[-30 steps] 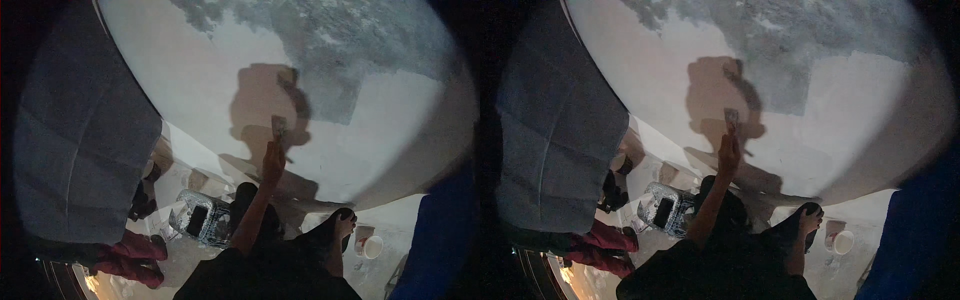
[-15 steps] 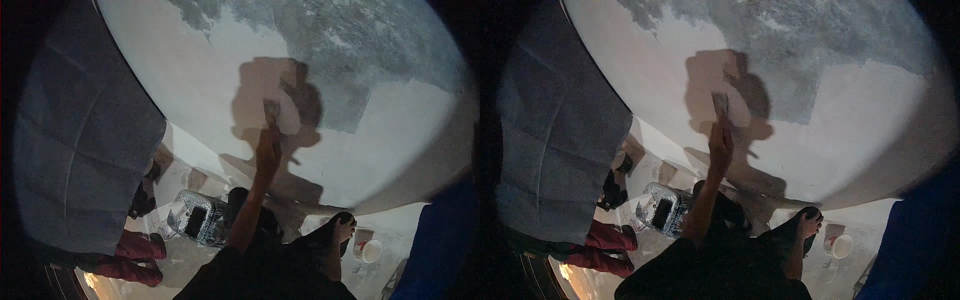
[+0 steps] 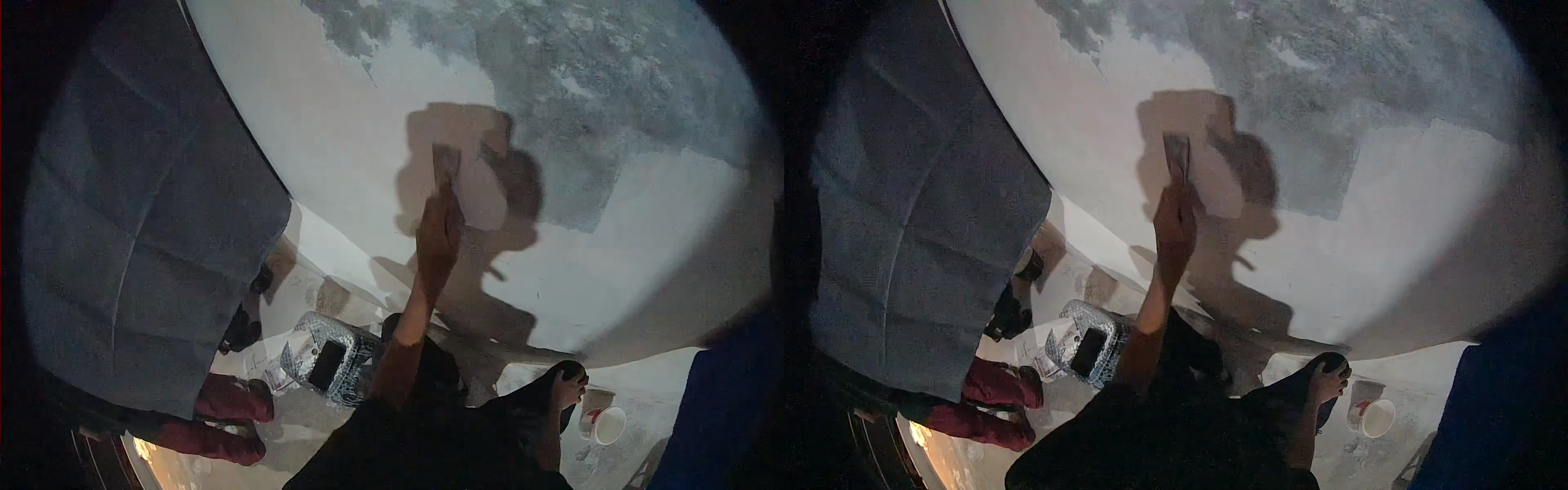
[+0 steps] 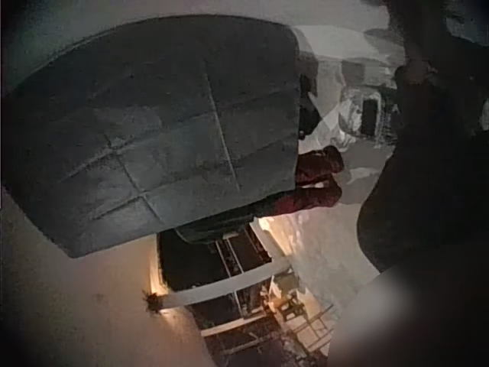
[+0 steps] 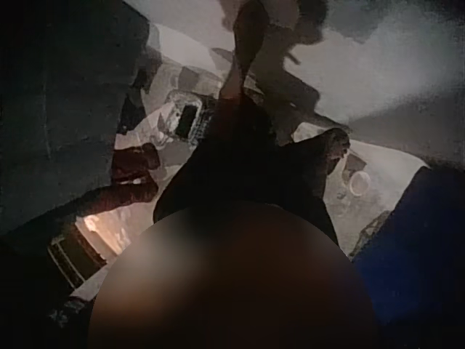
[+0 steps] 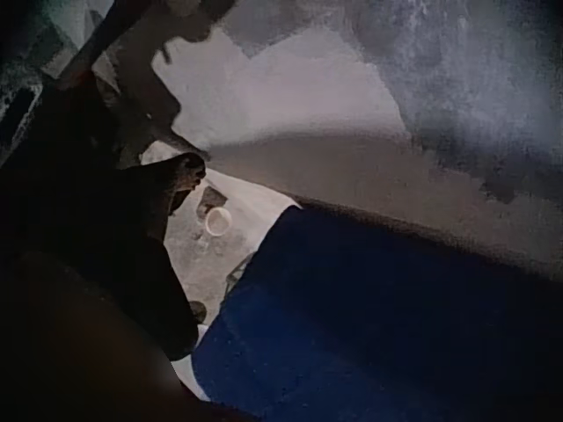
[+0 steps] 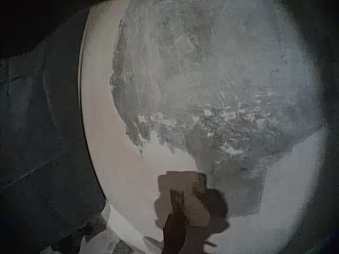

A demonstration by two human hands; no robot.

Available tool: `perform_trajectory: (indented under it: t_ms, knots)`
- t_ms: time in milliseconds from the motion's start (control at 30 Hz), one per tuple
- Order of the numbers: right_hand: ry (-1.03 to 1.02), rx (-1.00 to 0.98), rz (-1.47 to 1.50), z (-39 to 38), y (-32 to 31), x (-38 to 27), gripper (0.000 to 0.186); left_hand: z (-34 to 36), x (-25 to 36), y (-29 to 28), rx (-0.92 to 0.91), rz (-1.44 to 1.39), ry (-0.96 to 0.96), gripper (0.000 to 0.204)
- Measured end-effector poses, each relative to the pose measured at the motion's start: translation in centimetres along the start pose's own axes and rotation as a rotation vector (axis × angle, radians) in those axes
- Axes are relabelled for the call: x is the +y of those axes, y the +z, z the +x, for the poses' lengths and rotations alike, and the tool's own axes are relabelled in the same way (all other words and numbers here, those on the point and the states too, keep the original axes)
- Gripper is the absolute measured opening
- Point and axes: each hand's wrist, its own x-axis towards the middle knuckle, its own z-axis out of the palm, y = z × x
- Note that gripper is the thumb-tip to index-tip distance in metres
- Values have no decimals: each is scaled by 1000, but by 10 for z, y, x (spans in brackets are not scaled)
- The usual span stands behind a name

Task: The person scrapes and smooths plaster on a curved wall using a putty knife.

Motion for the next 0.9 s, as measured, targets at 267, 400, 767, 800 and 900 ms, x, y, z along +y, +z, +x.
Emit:
perform_trajectory:
  t_ms: [267, 400, 767, 800, 900]
  knots:
    - [4, -37, -34, -1, -1, -5, 73, -88, -24, 14, -101, 43, -274, 42]
    - [1, -45, -16, -1, -15, 1, 73, 6, -6, 0, 52, 75, -96, 40]
    - [7, 10, -7, -1, 5, 2, 72, -61, -27, 4, 52, 24, -124, 39]
    - [1, 24, 11, 2, 4, 3, 71, -66, -23, 3, 0, -14, -207, 39]
    - [7, -34, 20, 1, 0, -1, 70, -32, -20, -17, -49, 41, -259, 39]
